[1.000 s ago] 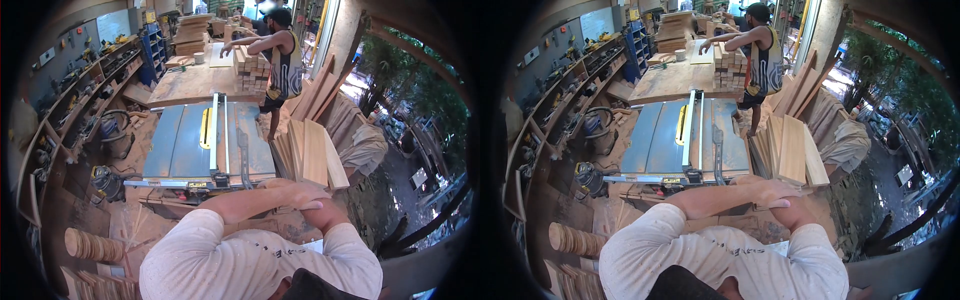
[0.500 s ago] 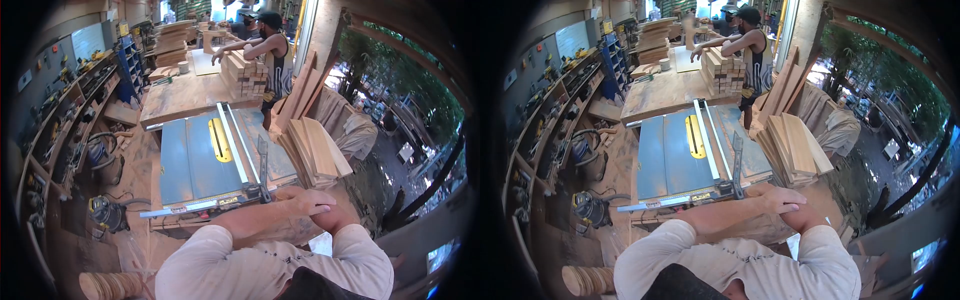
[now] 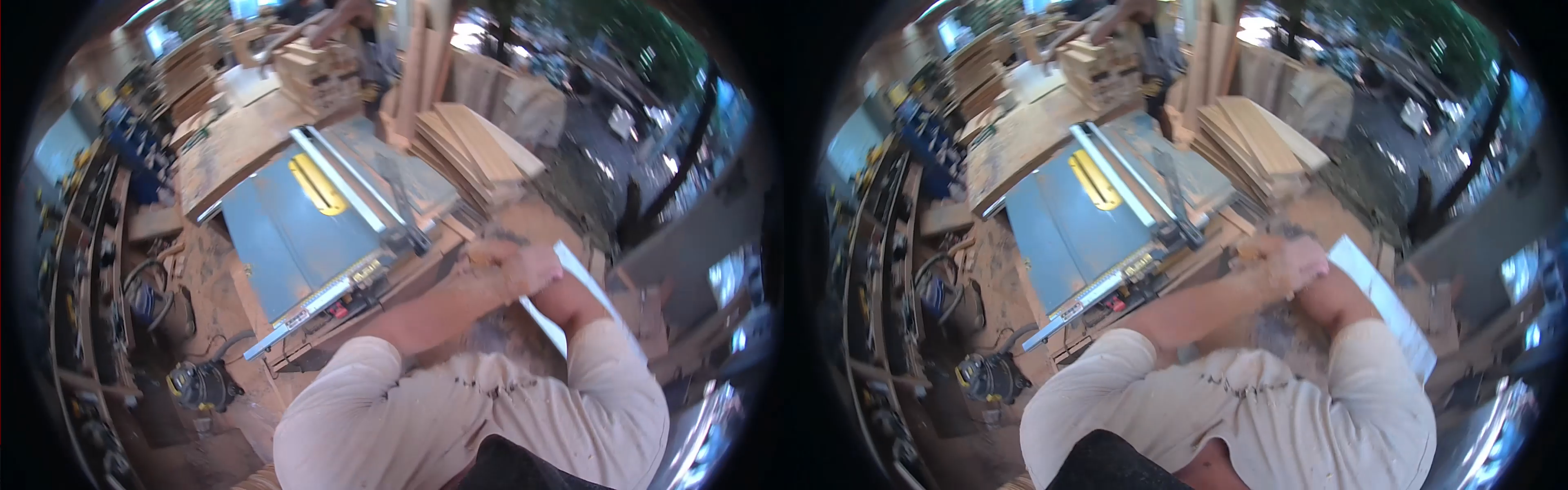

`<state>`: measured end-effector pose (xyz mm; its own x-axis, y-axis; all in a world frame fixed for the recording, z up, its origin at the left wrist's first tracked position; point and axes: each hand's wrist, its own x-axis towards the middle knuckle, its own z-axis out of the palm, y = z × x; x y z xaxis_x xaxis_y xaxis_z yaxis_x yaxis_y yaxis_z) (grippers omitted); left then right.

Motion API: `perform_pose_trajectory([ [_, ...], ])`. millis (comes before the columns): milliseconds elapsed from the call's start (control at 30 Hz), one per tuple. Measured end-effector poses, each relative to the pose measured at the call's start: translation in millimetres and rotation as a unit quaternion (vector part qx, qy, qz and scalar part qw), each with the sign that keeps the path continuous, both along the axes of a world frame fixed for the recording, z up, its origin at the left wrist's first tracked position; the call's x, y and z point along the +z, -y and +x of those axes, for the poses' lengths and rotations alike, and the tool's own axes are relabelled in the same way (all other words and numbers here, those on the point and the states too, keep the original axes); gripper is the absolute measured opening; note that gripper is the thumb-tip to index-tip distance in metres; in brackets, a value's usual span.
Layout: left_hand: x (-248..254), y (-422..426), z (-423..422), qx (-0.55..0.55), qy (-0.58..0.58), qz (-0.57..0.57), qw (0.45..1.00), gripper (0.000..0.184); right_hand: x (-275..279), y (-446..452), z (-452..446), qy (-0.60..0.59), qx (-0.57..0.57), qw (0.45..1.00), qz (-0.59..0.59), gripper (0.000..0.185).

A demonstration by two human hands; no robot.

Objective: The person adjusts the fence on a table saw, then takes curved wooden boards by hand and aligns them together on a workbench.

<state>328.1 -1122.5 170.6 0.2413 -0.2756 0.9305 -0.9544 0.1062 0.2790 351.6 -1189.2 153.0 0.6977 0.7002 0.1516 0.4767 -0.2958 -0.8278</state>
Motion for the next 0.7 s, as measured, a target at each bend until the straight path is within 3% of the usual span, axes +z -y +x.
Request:
perform_pose_trajectory([
  [100,2.2,22.1,-8.3,0.002,0.058,0.003,0.998,0.009,-2.7,26.8,-8.3,0.006,0.003,0.992,-0.129,0.033],
  [167,17.3,27.3,-29.0,0.007,-0.019,0.082,0.996,0.005,-8.4,45.7,-15.6,-0.006,-0.01,0.973,-0.229,0.036],
  [300,-4.8,76.9,-49.4,0.042,-0.058,0.13,0.989,0.004,-34.2,110.5,-41.5,-0.02,-0.032,0.931,-0.363,0.04],
  [367,-38.9,89.6,-45.8,0.136,-0.057,0.177,0.973,0.008,-56.3,147.5,-56.7,-0.021,-0.033,0.909,-0.415,0.042],
  [433,-106.9,63.8,-27.4,0.216,-0.153,0.361,0.894,0.014,-81.6,186.3,-72.7,-0.018,-0.022,0.885,-0.465,0.045],
  [467,-157.6,36.7,-37.5,0.347,-0.103,0.408,0.838,0.028,-93.7,207.6,-81.8,-0.02,-0.014,0.873,-0.487,0.046],
  [500,-166.2,40.6,-63.2,0.472,-0.2,0.603,0.611,0.044,-106.1,231.5,-90.8,-0.023,-0.003,0.861,-0.508,0.047],
  [567,-100.0,73.3,-103.2,0.284,-0.155,0.626,0.71,0.05,-123.2,280.4,-109.0,-0.053,0.02,0.826,-0.561,0.05],
  [600,-120.8,101.8,-91.9,0.17,-0.216,0.55,0.789,0.042,-129.7,295.3,-116.2,-0.071,0.033,0.806,-0.586,0.051],
  [633,-82.9,140.2,-124.2,0.097,-0.175,0.4,0.894,0.04,-135.1,306.6,-121.5,-0.083,0.047,0.789,-0.607,0.052],
  [667,-125.4,187.0,-140.5,0.141,-0.136,0.202,0.96,0.041,-137.3,314.2,-123.1,-0.09,0.049,0.784,-0.613,0.052],
  [700,-80.4,217.7,-161.1,-0.017,-0.148,0.206,0.967,0.051,-140.2,315.4,-125.1,-0.098,0.047,0.789,-0.604,0.052],
])
